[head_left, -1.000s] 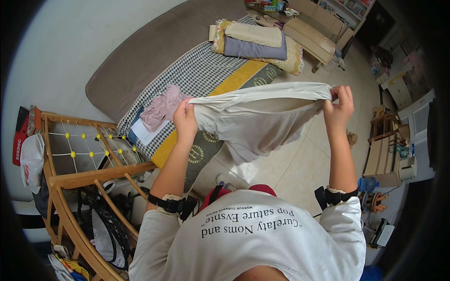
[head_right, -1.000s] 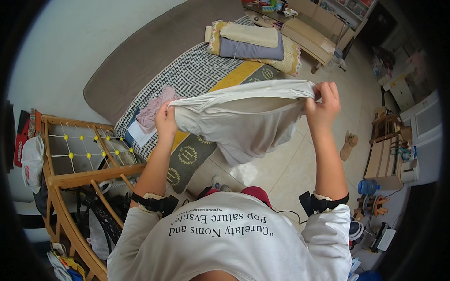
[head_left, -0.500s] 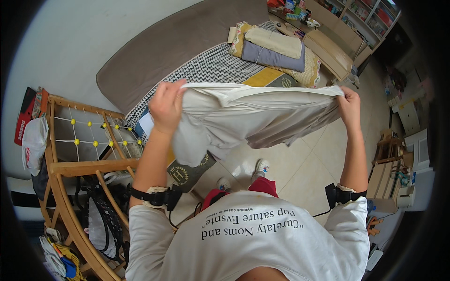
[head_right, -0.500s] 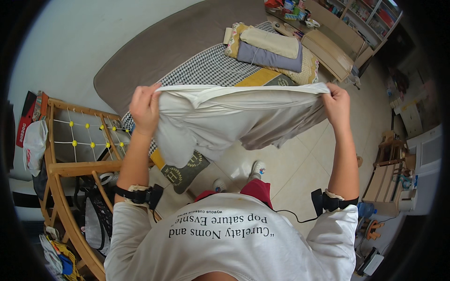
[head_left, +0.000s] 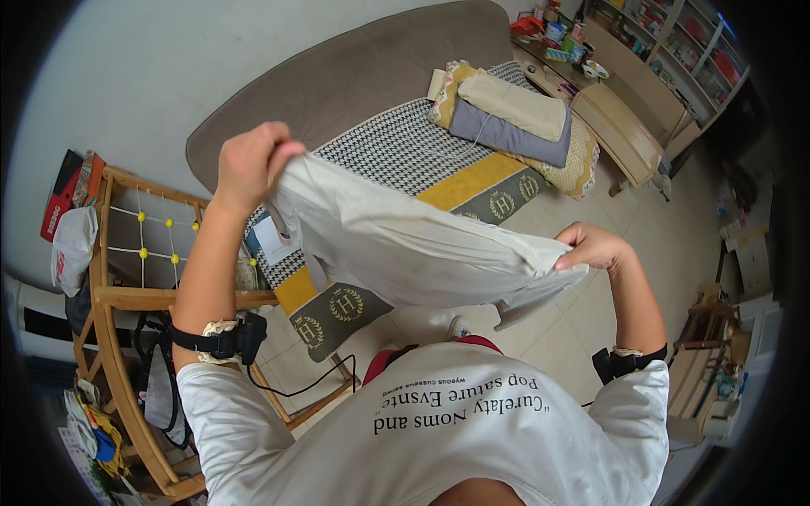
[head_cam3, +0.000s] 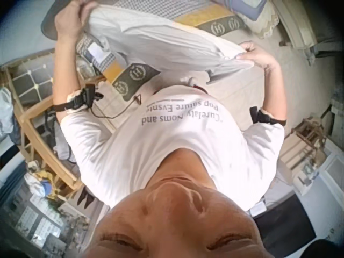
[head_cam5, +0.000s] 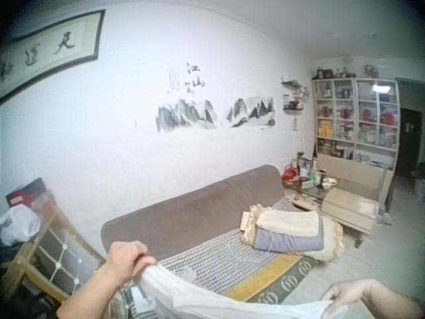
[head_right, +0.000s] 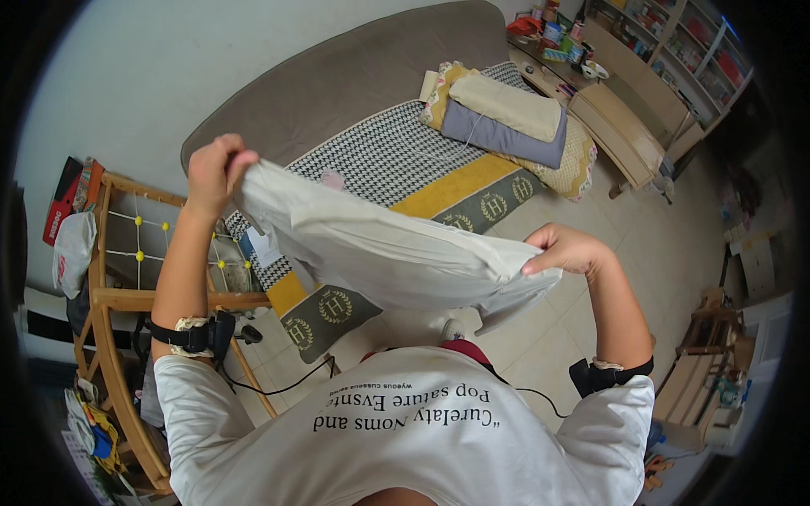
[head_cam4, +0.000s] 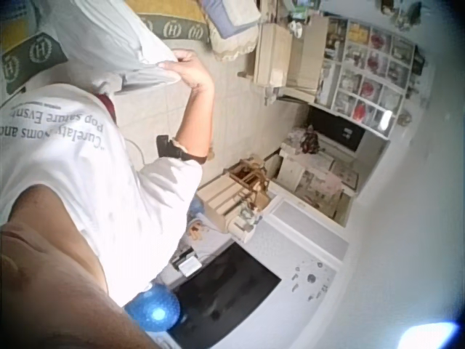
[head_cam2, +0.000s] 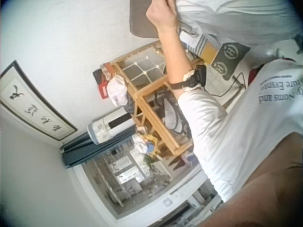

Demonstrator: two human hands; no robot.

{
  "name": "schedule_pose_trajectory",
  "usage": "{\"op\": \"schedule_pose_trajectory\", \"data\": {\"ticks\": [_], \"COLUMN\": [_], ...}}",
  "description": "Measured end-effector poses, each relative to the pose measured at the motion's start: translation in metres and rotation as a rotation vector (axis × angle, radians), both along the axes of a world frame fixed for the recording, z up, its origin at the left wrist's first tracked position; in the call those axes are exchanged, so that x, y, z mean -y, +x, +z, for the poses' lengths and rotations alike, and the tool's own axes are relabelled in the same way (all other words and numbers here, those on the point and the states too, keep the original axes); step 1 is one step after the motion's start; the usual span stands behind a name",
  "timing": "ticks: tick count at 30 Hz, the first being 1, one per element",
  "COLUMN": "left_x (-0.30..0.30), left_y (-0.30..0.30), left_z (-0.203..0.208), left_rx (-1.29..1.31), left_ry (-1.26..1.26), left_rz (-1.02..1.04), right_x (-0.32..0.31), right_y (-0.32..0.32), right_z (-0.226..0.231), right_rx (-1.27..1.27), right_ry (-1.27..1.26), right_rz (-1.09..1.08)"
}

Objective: The person removes clothes and a towel from hangers on a rack, takes them to a bed, and folds each item by hand before placing them on a stack.

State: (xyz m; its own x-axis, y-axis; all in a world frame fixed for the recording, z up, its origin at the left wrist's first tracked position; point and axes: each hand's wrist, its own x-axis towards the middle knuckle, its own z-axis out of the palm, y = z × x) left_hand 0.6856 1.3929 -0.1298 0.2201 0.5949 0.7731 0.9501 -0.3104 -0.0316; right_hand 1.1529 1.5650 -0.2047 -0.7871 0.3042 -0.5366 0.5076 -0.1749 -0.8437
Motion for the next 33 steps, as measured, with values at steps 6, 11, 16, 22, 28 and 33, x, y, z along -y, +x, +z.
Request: {"op": "schedule_pose_trajectory", "data": {"ticks": [6,11,16,22,28,33], "left_x": [0.007,0.032,0.026,-0.068,-0.198,-0.243], "left_y": [0.033,0.034,0.007,-0.079,-0.179,-0.203], "left_z": [0.003,-0.027,-0.039,-0.102,-0.156,-0.174], "left_rx": [-0.363,-0.395,-0.313,-0.279,-0.221,-0.097], "left_ry": [-0.237,-0.481,-0.397,-0.43,-0.46,-0.407], "left_rz": [0.018,0.146,0.335,0.389,0.717,0.793], "right_x": [-0.1,-0.138,-0.169,-0.255,-0.353,-0.388], "right_y": [0.022,0.0,-0.025,-0.132,-0.257,-0.318], "right_z": [-0.018,-0.013,0.016,-0.038,-0.103,-0.125], "right_rx": [-0.474,-0.454,-0.249,0.327,0.271,0.181], "right_ry": [-0.217,-0.063,0.112,1.01,1.465,1.477], "right_rz": [-0.415,-0.294,0.333,0.553,-0.046,-0.192]}}
